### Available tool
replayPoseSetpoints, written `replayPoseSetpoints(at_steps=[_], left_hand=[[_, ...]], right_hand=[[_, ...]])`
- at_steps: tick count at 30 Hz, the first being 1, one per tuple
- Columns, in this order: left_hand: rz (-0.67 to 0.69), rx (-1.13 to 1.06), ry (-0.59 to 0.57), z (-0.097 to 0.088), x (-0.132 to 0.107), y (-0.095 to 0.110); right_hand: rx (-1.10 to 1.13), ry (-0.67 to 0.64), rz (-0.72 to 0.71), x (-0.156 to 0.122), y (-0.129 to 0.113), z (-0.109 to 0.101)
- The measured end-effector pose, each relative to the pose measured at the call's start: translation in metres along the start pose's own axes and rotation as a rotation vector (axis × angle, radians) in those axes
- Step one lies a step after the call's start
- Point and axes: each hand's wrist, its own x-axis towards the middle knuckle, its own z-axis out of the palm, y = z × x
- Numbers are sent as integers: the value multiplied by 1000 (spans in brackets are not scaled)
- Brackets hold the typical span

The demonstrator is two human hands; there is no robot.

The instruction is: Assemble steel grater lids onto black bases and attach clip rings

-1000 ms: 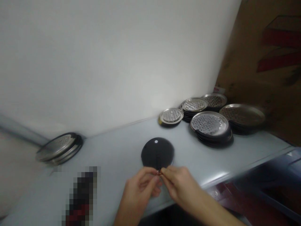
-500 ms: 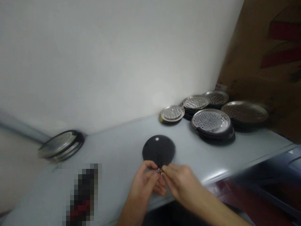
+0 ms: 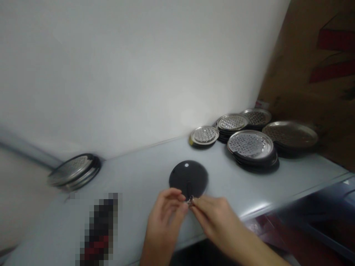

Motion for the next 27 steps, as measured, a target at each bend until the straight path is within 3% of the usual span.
replayPoseSetpoints(at_steps=[3,6,11,17,22,27], left_hand=[[152,284,-68,-4,-1,2],[338,408,-110,-8,1,5],[518,494,-133,-8,9,9],[625,658,-133,-10,25,-8],[662,758,-234,-14,32,-20],[697,749,-309,-16,37,-23]], right_hand=[[51,-52,85,-3,-2,-1],[123,-17,172,-5,-3,-5],[387,35,98,7,0,-11],[195,138,-77,17,27,-4],[6,182,-245,13,45,1],[-24,213,-283,12,52,6]])
